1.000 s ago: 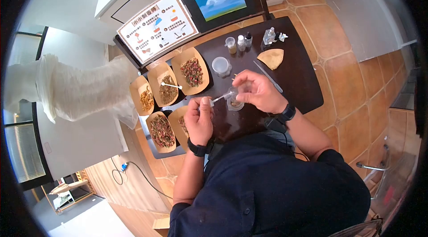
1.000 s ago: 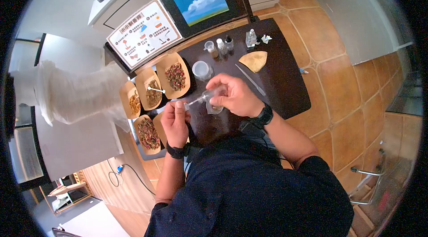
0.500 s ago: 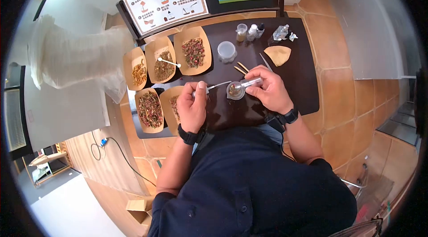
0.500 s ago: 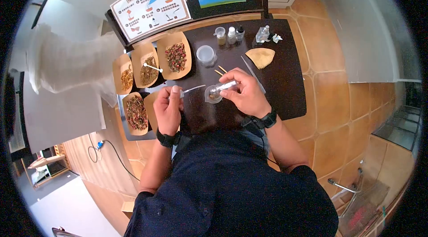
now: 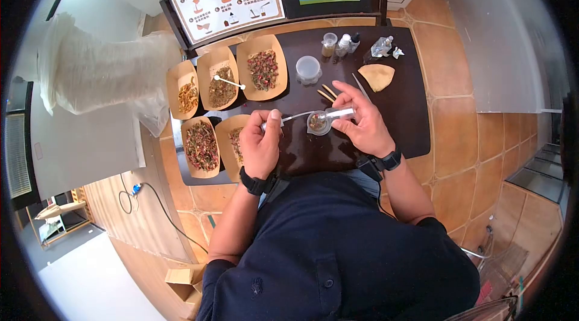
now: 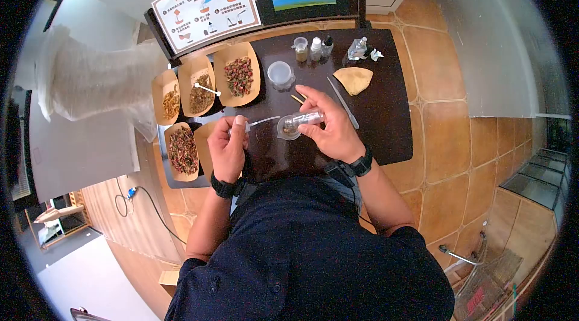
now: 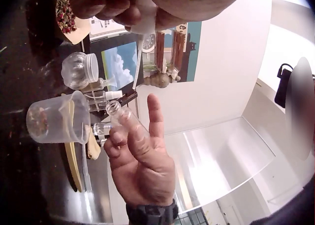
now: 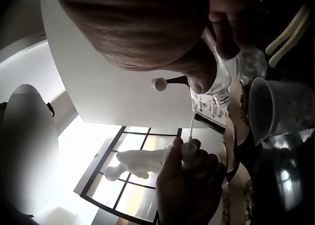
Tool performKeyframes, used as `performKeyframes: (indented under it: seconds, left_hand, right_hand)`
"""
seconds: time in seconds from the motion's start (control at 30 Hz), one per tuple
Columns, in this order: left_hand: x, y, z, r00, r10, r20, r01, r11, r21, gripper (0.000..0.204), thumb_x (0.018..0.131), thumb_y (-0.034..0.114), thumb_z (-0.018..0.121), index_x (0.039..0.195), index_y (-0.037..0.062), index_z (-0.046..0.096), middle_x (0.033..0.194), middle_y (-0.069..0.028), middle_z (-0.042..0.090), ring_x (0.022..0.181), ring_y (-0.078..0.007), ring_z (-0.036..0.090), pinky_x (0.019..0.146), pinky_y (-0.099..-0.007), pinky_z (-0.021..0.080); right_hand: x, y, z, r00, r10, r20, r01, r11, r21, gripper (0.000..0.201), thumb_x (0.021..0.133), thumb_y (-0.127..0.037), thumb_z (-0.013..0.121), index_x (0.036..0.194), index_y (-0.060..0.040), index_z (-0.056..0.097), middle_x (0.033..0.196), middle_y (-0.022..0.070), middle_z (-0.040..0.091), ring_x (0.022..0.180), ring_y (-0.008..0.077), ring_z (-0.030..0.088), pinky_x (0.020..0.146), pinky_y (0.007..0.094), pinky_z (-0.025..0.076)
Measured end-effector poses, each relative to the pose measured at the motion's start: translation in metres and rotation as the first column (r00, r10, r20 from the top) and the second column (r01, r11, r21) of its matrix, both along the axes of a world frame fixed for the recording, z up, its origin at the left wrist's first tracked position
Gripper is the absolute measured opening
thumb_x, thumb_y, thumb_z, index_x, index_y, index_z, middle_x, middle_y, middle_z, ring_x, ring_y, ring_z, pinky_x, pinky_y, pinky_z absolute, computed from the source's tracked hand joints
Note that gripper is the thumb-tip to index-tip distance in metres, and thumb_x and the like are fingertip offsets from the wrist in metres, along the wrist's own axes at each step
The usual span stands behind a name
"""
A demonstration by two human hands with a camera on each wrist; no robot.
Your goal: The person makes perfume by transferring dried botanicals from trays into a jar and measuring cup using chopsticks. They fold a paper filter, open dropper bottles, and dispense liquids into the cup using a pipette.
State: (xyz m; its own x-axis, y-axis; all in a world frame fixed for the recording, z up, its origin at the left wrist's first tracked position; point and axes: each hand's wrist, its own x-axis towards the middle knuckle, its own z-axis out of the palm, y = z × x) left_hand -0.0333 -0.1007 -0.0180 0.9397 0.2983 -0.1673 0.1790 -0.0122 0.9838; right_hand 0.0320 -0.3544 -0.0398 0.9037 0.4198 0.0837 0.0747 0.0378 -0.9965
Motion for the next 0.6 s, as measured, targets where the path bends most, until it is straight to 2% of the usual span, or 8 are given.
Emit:
performKeyframes:
  seconds: [0.13,0.53,0.6]
  left_hand:
    - [0.0007,-0.0008,-0.0001,1.0,0.004,0.006,-0.005,1.0,0.026,0.027,0.113,0.029,0.068,0.1,0.0058,0.068,0.077,0.0052,0.06,0.066,-0.0026,0.053,0.06,-0.021,0.041]
    - [0.0001,0.0006,-0.0011,1.0,-0.003,-0.004,0.003,1.0,-0.021,0.029,0.113,0.029,0.068,0.101,0.0033,0.068,0.079,0.0045,0.063,0.07,-0.0025,0.053,0.061,-0.0217,0.042]
    - [-0.0001,0.0004,0.0018,1.0,-0.006,-0.026,0.006,1.0,-0.015,0.029,0.113,0.029,0.068,0.101,0.0035,0.068,0.08,0.0044,0.063,0.07,-0.0023,0.052,0.061,-0.0216,0.042]
  right_hand:
    - [-0.0007,0.0001,0.0004,1.0,0.011,-0.005,-0.011,1.0,0.009,0.078,0.089,0.011,0.078,0.161,-0.0092,0.053,0.116,0.0034,0.062,0.098,0.0093,0.061,0.084,0.0263,0.053]
    - [-0.0009,-0.0007,0.0028,0.999,0.028,0.021,-0.027,1.0,-0.007,0.075,0.09,0.008,0.078,0.159,-0.0102,0.055,0.114,0.0033,0.061,0.093,0.0089,0.061,0.081,0.0249,0.053]
    - [-0.0015,0.0003,0.0055,1.0,0.017,0.022,-0.017,1.0,-0.002,0.063,0.093,0.007,0.078,0.153,-0.0047,0.058,0.114,0.0031,0.061,0.094,0.0091,0.062,0.083,0.0248,0.054]
